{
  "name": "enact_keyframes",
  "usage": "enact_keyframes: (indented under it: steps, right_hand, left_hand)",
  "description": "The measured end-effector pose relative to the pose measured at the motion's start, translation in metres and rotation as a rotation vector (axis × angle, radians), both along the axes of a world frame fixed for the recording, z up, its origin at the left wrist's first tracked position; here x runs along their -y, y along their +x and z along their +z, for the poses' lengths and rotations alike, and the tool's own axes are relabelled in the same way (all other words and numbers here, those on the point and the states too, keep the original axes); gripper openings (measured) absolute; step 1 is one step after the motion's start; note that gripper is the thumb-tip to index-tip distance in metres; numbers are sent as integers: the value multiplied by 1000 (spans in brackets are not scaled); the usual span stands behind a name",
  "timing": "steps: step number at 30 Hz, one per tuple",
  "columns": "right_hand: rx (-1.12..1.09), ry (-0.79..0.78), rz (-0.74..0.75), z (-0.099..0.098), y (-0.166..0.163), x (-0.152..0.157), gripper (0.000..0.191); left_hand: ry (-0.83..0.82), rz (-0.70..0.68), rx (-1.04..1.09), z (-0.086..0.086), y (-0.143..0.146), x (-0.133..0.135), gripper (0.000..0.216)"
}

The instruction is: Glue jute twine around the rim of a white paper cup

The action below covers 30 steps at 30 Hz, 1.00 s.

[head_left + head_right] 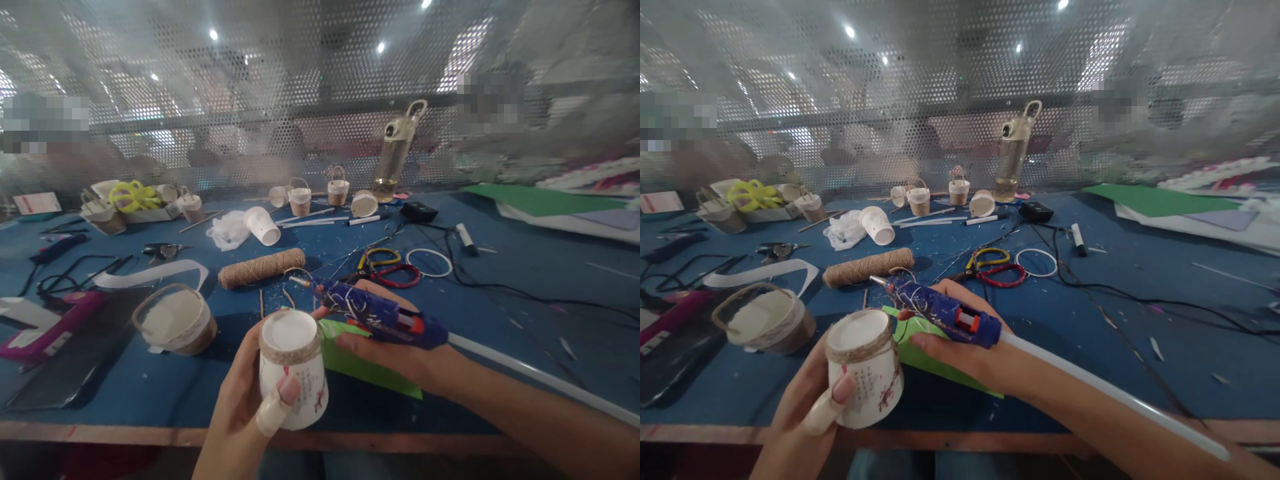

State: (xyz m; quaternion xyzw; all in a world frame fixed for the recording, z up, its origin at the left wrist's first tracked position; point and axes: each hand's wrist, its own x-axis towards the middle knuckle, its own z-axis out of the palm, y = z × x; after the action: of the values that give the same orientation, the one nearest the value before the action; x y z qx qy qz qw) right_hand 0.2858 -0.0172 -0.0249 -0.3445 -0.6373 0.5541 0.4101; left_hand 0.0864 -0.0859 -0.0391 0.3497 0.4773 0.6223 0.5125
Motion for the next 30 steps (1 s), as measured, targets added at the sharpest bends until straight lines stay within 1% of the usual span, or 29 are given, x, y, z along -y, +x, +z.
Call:
enact_keyframes:
  steps: [2, 4, 6, 8, 10, 14, 19, 24, 28, 30]
  right_hand:
    - [-43, -17, 58, -4, -1, -3, 29]
    - [-114, -73, 93, -7, -3, -5, 29]
    - [-69, -85, 58, -5, -3, -5, 28]
    - [6, -52, 10, -2, -3, -3, 27]
    - [34, -30, -6, 1, -1, -2, 27]
    - [-1, -50, 43, 3, 2, -2, 29]
    - [33, -41, -1, 5, 5, -2, 26]
    - [-8, -17, 53, 6, 9, -4, 26]
    - [-35, -64, 87, 8, 13, -5, 27]
    - [-49, -50, 93, 10, 13, -5, 27]
  left_hand:
    - [-25, 1, -26, 1, -2, 0, 65]
    - [-52, -18, -51, 0, -5, 0, 67]
    - [-58, -44, -63, -1, -8, -1, 67]
    - [-40, -56, -74, -2, -9, -1, 65]
    - [-23, -50, -89, -3, -9, 0, 64]
    - [-10, -25, -136, -4, -5, 1, 67]
    - [48, -28, -200, -6, -4, 1, 65]
    - [57, -18, -181, -7, -4, 0, 63]
    - [51, -8, -165, -5, -3, 1, 63]
    - [57, -15, -172, -4, -4, 2, 62]
